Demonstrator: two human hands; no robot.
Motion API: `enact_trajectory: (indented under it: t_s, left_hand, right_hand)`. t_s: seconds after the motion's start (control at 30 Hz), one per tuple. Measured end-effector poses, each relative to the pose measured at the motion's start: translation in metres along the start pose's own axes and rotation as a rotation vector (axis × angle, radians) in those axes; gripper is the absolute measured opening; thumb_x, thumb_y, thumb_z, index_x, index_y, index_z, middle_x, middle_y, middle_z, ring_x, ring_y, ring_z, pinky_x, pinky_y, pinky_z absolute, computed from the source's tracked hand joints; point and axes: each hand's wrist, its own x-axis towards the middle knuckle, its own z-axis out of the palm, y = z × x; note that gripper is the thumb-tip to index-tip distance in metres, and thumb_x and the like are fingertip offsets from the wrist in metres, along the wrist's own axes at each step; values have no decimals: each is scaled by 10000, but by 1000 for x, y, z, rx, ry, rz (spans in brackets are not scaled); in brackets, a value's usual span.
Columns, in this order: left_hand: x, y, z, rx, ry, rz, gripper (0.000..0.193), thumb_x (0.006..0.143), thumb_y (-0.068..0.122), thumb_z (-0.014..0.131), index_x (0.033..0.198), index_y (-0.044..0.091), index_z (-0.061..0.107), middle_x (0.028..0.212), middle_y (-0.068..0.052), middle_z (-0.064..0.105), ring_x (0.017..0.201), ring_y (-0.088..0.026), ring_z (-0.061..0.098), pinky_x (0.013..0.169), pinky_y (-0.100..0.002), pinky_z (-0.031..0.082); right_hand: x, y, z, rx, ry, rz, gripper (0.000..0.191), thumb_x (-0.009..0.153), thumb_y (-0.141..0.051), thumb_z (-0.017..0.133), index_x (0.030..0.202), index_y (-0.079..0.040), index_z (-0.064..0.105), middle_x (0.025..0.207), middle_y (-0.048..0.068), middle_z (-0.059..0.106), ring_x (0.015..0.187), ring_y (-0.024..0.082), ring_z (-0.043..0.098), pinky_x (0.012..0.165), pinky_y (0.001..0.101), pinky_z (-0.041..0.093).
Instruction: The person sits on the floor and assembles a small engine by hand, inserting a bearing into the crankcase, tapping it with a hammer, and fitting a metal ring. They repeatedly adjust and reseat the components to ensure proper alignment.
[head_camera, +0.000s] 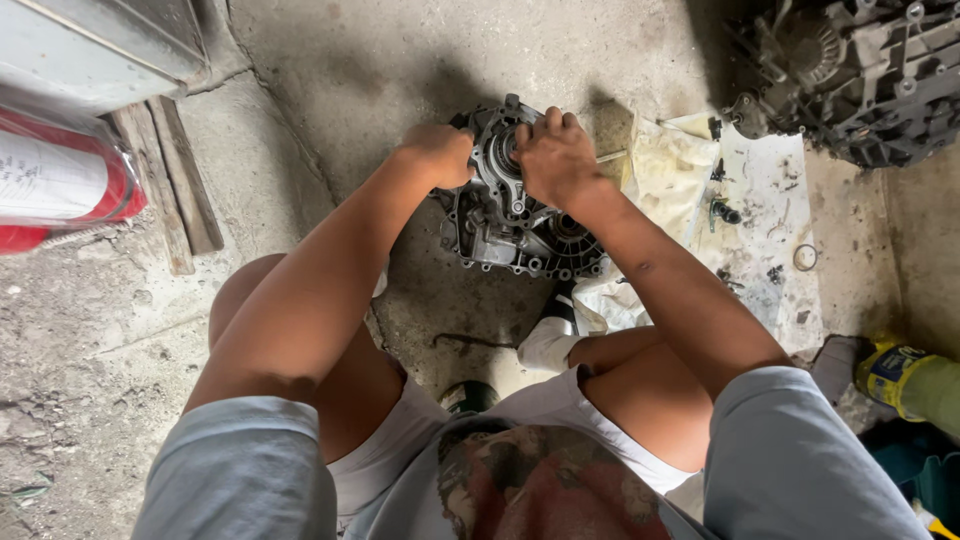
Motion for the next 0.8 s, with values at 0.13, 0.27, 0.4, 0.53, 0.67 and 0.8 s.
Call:
enact_trajectory:
  t_s: [0.13,0.27,0.4,0.53,0.67,0.8]
  left_hand:
    - [-1,8,3,42,29,62,557,979,401,631,1430,86,541,1182,-152,732,1089,-353,701,920,-488,568]
    - [-1,11,5,40,65,101,777,988,369,631,1609,33,306,1094,-203,750,1000,-376,727,871,-484,585]
    - [3,19,5,-15,117,156,860,943,392,657,1633,62,263,1209,-226,688,1040,-355,713,840,-446,609]
    - [10,28,14,38,258,269,883,864,516,743,1534,67,383,1376,-261,551,1109,-397,645,859,-473,581]
    - [20,30,30,64,355,321,840,949,583,712,1516,14,466,1335,-301,571,1100,-421,647,862,-495,574]
    - [23,35,48,87,447,339,801,976,581,668,1504,-10,556,1330,-251,636,1038,-378,680,812,-483,597]
  right_hand:
    - [0,-2,6,69,37,42,403,1068,-230,401,1318,55,536,1201,280,639,1094,320,545,970,446,479]
    - [4,-2,11,42,125,28,436,1038,-257,443,1331,59,513,1216,282,621,1132,351,524,966,458,461]
    - [9,-2,19,85,75,69,465,969,-149,505,1383,59,487,1231,270,617,1133,342,538,934,429,487]
    - [-4,11,30,214,182,24,514,1026,-329,474,1338,79,491,1223,271,602,1150,366,527,944,479,490]
    - [-67,77,56,484,338,57,655,1090,-537,444,1248,92,533,1016,283,648,988,390,637,883,498,540]
    - [-190,187,146,696,626,210,431,1114,-403,609,1105,24,671,791,237,668,776,425,671,732,510,527]
